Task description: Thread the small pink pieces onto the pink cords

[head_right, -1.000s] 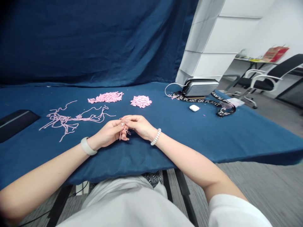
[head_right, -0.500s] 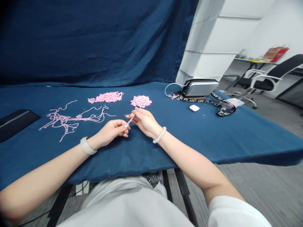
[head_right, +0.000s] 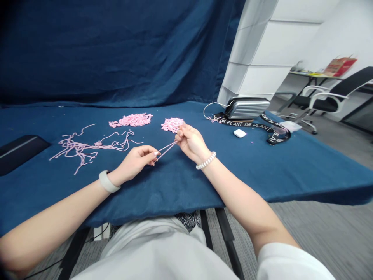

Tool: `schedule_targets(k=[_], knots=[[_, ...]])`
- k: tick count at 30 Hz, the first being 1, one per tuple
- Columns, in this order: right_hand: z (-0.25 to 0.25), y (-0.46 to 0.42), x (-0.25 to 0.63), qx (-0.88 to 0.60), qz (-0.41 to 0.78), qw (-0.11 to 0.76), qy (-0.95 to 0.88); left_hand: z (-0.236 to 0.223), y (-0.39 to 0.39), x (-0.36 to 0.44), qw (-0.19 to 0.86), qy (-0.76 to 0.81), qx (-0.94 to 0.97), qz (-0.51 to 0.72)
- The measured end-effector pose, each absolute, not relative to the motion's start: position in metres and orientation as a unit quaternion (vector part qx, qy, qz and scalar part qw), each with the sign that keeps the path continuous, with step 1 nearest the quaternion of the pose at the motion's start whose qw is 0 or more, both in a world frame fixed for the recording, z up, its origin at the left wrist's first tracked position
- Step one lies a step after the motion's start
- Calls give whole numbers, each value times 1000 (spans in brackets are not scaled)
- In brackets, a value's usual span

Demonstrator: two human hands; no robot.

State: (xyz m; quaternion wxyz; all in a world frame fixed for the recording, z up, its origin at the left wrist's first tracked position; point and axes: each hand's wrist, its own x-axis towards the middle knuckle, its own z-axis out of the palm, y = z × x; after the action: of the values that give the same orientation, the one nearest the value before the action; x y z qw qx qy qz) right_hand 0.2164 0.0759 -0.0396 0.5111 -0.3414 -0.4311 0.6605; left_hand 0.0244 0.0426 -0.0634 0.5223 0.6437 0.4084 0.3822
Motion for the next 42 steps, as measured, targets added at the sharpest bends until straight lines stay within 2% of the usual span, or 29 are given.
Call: schedule_targets(k=[3, 11, 20, 27, 32, 38, 42], knots=[[-39, 75, 216, -345, 655, 509, -439, -64, 42, 25, 563, 432, 590, 385], [-41, 67, 206, -356, 663, 473, -458, -65, 38, 28, 667, 388, 587, 245], [-43, 68, 208, -356, 653, 457, -487, -59, 37, 26, 650, 391, 614, 219], [-42, 71, 212, -367, 635, 475, -486, -63, 41, 26, 612, 424, 609, 273], [-44, 73, 212, -374, 632, 469, -490, -66, 45, 23, 602, 381, 631, 307], [-44, 75, 216, -370, 625, 478, -494, -66, 43, 24, 613, 398, 610, 305], [-43, 77, 220, -382, 619, 486, -484, -67, 44, 25, 576, 423, 632, 298]])
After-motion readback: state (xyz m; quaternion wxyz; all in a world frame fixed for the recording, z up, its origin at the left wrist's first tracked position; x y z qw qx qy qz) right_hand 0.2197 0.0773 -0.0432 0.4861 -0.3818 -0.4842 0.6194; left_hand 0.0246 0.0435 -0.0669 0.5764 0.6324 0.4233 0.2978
